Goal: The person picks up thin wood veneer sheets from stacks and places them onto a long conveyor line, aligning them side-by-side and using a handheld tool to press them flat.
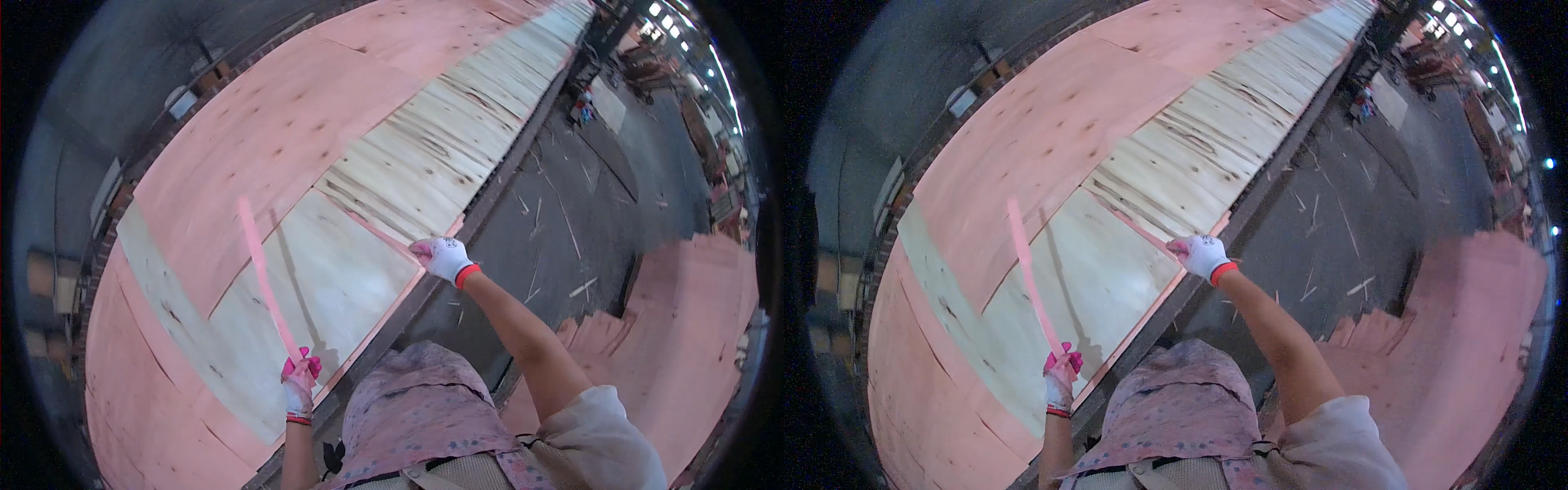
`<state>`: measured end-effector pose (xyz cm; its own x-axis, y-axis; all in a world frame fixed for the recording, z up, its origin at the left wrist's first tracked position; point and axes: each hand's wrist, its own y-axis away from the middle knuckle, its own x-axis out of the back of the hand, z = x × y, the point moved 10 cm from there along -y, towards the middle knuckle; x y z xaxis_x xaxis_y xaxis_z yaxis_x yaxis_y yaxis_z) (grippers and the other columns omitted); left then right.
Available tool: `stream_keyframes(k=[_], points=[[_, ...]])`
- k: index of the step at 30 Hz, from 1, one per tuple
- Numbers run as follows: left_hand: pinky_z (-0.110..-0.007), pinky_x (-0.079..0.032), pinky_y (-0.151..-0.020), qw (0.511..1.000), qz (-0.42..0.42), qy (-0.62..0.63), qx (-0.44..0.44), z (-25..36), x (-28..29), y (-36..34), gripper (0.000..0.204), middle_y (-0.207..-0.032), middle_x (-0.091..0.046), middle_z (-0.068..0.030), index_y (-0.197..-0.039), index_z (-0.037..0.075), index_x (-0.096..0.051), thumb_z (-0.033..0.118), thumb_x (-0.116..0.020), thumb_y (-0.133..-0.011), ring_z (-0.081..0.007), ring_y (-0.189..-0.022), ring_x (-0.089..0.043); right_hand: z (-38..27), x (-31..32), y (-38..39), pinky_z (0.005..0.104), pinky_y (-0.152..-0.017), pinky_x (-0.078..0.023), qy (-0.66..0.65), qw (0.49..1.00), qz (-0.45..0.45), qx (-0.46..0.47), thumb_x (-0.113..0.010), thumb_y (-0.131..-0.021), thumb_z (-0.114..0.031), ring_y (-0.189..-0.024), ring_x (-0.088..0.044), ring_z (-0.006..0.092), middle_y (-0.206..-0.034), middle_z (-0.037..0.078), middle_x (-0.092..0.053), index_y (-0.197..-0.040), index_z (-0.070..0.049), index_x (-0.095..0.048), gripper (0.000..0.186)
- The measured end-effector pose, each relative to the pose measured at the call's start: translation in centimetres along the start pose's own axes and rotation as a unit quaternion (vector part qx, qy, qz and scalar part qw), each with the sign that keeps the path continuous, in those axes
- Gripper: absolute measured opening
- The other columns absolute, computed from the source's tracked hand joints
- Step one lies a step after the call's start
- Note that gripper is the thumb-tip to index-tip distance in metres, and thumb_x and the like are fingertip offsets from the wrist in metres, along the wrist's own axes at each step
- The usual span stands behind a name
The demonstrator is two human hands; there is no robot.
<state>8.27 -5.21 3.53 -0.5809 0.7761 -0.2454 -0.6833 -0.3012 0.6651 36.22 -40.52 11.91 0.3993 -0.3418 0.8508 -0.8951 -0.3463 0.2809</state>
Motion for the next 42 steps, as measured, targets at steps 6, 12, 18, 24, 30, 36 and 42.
stream_keyframes(k=[6,12,18,24,30,36,42], points=[[-0.029,-0.054,-0.068,0.997,0.072,-0.001,0.004,-1.8,2.5,1.4,0.03,-0.085,-0.068,-0.0098,-0.118,0.001,-0.057,0.01,-0.056,-0.089,-0.0182,-0.073,-0.064,0.6,-4.6,-4.8,0.0403,-0.069,-0.052,0.048,0.999,-0.001,0.024,-0.051,-0.083,-0.019,-0.08,-0.067,0.0277,-0.092,0.004,-0.07,-0.103,-0.021,-0.068,0.025],[-0.033,-0.055,-0.072,0.981,0.151,0.117,0.014,-5.7,3.9,5.0,0.032,-0.091,-0.067,-0.0092,-0.12,-0.002,-0.054,0.004,-0.055,-0.089,-0.0207,-0.078,-0.066,2.0,-8.9,-5.0,0.0489,-0.068,-0.046,0.138,0.987,-0.063,0.052,-0.048,-0.086,-0.02,-0.081,-0.066,0.0276,-0.092,0.0,-0.071,-0.1,-0.018,-0.057,0.016],[-0.033,-0.054,-0.069,0.958,0.249,0.137,-0.032,-8.2,-1.0,9.9,0.032,-0.093,-0.066,-0.0122,-0.122,-0.001,-0.054,0.005,-0.055,-0.09,-0.0203,-0.078,-0.065,5.6,-12.8,-5.9,0.0511,-0.068,-0.044,0.118,0.98,-0.104,0.119,-0.047,-0.089,-0.018,-0.079,-0.066,0.0316,-0.09,0.008,-0.069,-0.106,-0.01,-0.053,0.02],[-0.029,-0.051,-0.059,0.943,0.273,0.191,0.019,-16.4,-3.8,16.0,0.031,-0.086,-0.067,-0.0126,-0.119,0.0,-0.055,0.007,-0.058,-0.089,-0.0188,-0.069,-0.064,0.9,-14.9,-5.3,0.051,-0.057,-0.042,0.278,0.893,-0.182,0.304,-0.051,-0.088,-0.016,-0.076,-0.066,0.0289,-0.088,0.015,-0.067,-0.091,-0.009,-0.07,0.021],[-0.033,-0.053,-0.06,0.927,0.338,0.161,0.018,-19.1,-6.2,20.4,0.032,-0.086,-0.067,-0.0159,-0.119,0.0,-0.056,0.005,-0.054,-0.087,-0.023,-0.068,-0.064,11.2,-14.3,-17.0,0.0341,-0.05,-0.046,-0.496,0.799,-0.28,-0.19,-0.061,-0.084,-0.023,-0.054,-0.057,0.0195,-0.065,0.007,-0.061,-0.085,-0.007,-0.068,0.018],[-0.033,-0.053,-0.061,0.914,0.342,0.218,-0.01,-24.4,-7.6,25.2,0.033,-0.085,-0.066,-0.0142,-0.121,0.001,-0.053,0.004,-0.054,-0.088,-0.0226,-0.068,-0.064,14.4,-5.3,-14.4,0.03,-0.056,-0.05,-0.621,0.75,-0.122,-0.194,-0.06,-0.088,-0.016,-0.061,-0.059,0.0163,-0.076,0.008,-0.064,-0.102,-0.003,-0.065,0.019],[-0.029,-0.049,-0.062,0.894,0.365,0.252,-0.068,-28.4,-5.1,29.5,0.029,-0.083,-0.064,-0.0123,-0.117,-0.001,-0.052,0.004,-0.056,-0.088,-0.021,-0.068,-0.061,9.7,-8.4,-3.3,0.0259,-0.047,-0.046,-0.473,0.846,-0.152,-0.194,-0.063,-0.087,-0.014,-0.056,-0.058,0.0136,-0.073,0.006,-0.064,-0.101,-0.004,-0.065,0.018]])
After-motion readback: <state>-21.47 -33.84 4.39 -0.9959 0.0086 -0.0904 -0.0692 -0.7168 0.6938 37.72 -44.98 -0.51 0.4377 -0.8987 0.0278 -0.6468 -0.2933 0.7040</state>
